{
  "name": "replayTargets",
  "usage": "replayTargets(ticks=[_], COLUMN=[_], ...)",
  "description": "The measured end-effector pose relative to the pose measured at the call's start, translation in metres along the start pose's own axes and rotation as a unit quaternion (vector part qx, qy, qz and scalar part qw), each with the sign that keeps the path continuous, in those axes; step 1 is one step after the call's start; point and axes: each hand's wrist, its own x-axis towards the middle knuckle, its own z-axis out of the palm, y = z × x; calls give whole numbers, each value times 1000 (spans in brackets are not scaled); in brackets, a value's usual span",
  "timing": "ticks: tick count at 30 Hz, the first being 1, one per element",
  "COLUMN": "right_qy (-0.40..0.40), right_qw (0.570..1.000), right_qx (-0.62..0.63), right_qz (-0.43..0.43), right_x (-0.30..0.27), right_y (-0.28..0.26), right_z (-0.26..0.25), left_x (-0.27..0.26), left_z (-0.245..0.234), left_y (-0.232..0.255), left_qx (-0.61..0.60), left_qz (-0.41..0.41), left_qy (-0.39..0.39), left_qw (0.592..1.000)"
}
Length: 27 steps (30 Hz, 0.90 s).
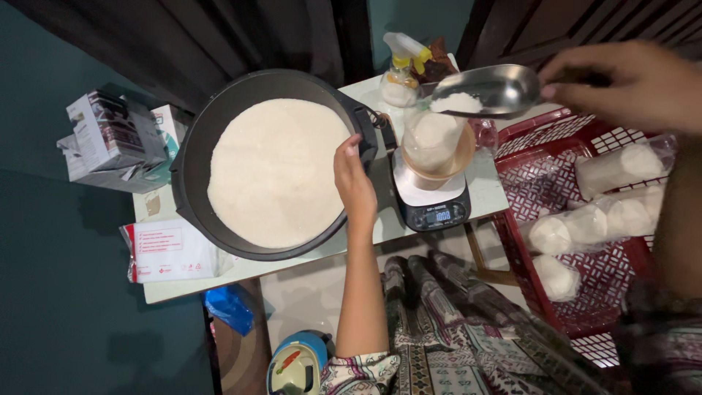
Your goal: The person scoops a white granular substance from a large container into small plastic bags, ties them, and places them in a red basket. They also use a digital scale to weigh the contents of a bag.
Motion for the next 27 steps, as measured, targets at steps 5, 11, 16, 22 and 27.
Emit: replayTargets(ticks=[5, 11, 16, 22, 27], right_qy=[-46, -74, 12, 40, 119], right_qw=[996, 991, 985, 983, 967], right_qx=[71, 88, 6, -33, -1], right_qz=[10, -66, -169, -177, -226], right_x=[0, 38, 82, 107, 89], right_y=[-83, -191, -249, -293, -279], right_z=[25, 109, 219, 324, 283], left_x=[14, 34, 36, 48, 60], left_z=[-29, -112, -162, -170, -142], left_y=[-3, 0, 4, -3, 6], left_qx=[-108, -119, -89, -73, -47], left_qz=[-14, -4, 0, -26, 20], left_qy=[91, 203, 230, 183, 94], left_qw=[990, 972, 969, 980, 994])
